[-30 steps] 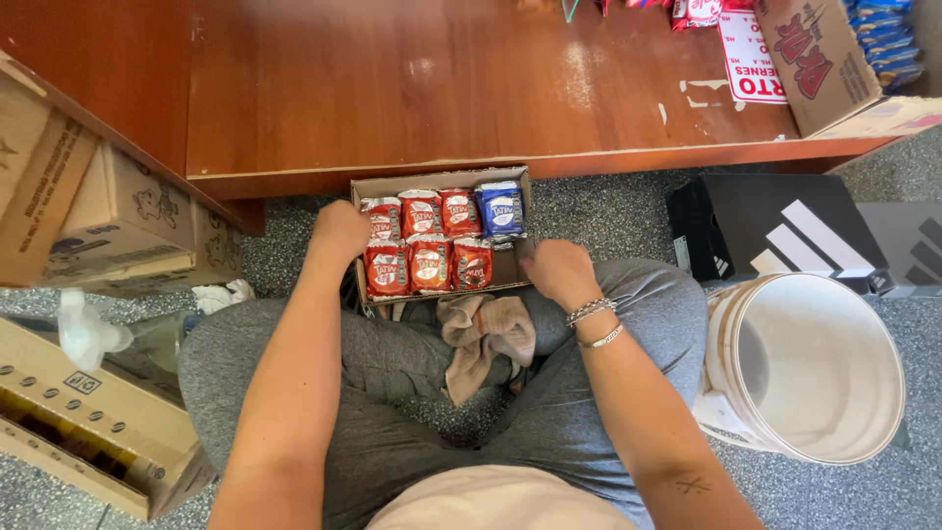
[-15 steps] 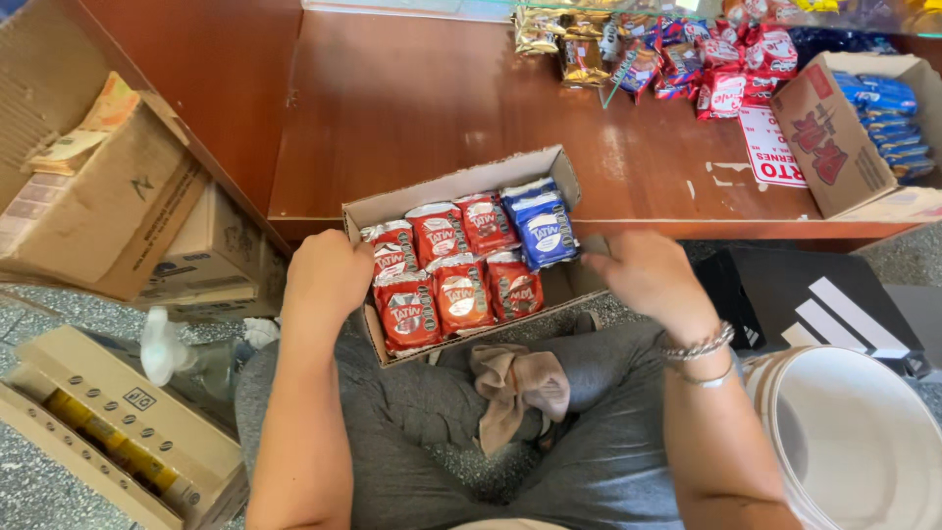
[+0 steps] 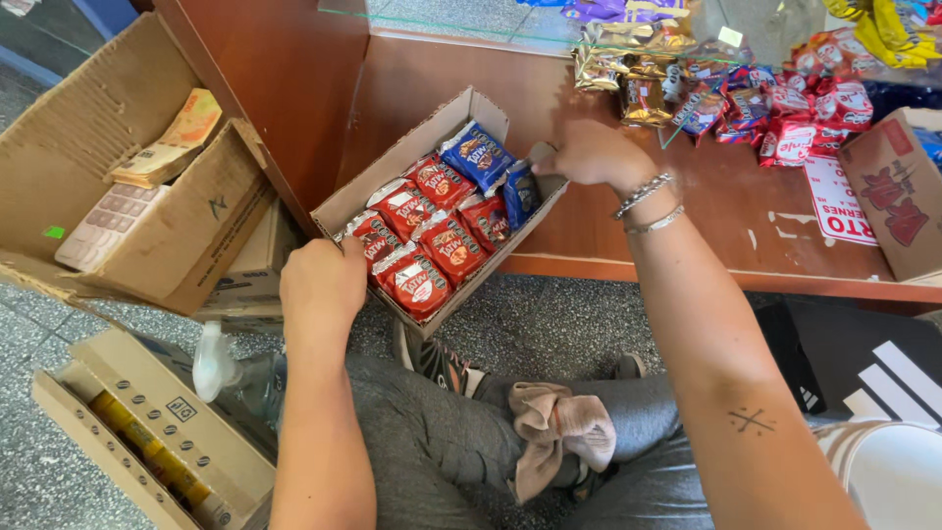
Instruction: The person picks up red and blue snack packets and places them into a cardboard box.
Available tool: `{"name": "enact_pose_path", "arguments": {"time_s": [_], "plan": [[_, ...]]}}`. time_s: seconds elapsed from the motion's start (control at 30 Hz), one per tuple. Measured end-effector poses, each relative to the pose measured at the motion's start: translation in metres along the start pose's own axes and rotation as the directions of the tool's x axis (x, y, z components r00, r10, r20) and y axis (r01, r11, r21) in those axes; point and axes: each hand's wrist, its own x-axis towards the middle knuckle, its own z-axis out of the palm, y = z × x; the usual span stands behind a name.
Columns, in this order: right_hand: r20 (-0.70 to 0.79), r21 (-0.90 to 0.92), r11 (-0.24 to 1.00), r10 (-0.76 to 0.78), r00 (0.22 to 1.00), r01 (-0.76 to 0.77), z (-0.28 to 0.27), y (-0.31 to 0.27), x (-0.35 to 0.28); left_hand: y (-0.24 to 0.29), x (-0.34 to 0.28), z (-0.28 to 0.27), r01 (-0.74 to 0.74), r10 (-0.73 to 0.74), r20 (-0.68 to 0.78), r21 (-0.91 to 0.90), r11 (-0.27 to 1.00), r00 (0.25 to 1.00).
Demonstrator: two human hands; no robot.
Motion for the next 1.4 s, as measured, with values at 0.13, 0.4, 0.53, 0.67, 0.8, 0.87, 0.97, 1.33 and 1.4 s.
{"name": "enact_pose_path", "arguments": {"time_s": [0.13,0.4,0.53,0.67,0.8,0.87,0.97,1.33,1.4], "plan": [[-0.087,0.011,0.996,0.089,0.992,-0.089,0.035,0.015,0.045,0.042,-0.053,-0.044,-0.066,0.065,-0.017,-0.057,0.996,0.998],[-0.648,0.393,0.856,-0.001,0.761,0.336,0.052,0.035,-0.049,0.115,0.052,0.013,-0.762,0.801,0.032,0.335,0.555,0.598],[-0.650,0.396,0.859,0.012,0.760,0.325,0.079,0.047,-0.116,0.146,0.106,0.070,-0.913,0.913,0.159,0.232,0.335,0.376],[-0.559,0.428,0.867,0.033,0.829,0.254,0.110,0.074,-0.156,0.157,0.153,0.118,-0.839,0.978,0.199,0.519,-0.160,-0.063],[-0.432,0.542,0.827,0.125,0.893,0.146,0.125,0.097,-0.168,0.169,0.125,0.081,-0.920,0.946,0.318,0.385,-0.070,0.062],[-0.449,0.546,0.820,0.115,0.886,0.171,0.117,0.096,-0.168,0.160,0.127,0.061,-0.873,0.971,0.231,0.485,-0.054,0.069],[-0.473,0.548,0.810,0.095,0.876,0.208,0.113,0.093,-0.169,0.141,0.136,0.049,-0.669,0.976,0.205,0.736,-0.102,0.077],[-0.497,0.566,0.794,0.113,0.861,0.223,0.115,0.090,-0.177,0.135,0.143,0.077,-0.518,0.951,0.294,0.830,-0.205,0.095],[-0.488,0.554,0.798,0.082,0.869,0.236,0.116,0.090,-0.174,0.136,0.159,0.093,-0.637,0.908,0.371,0.751,-0.171,0.193]]}}
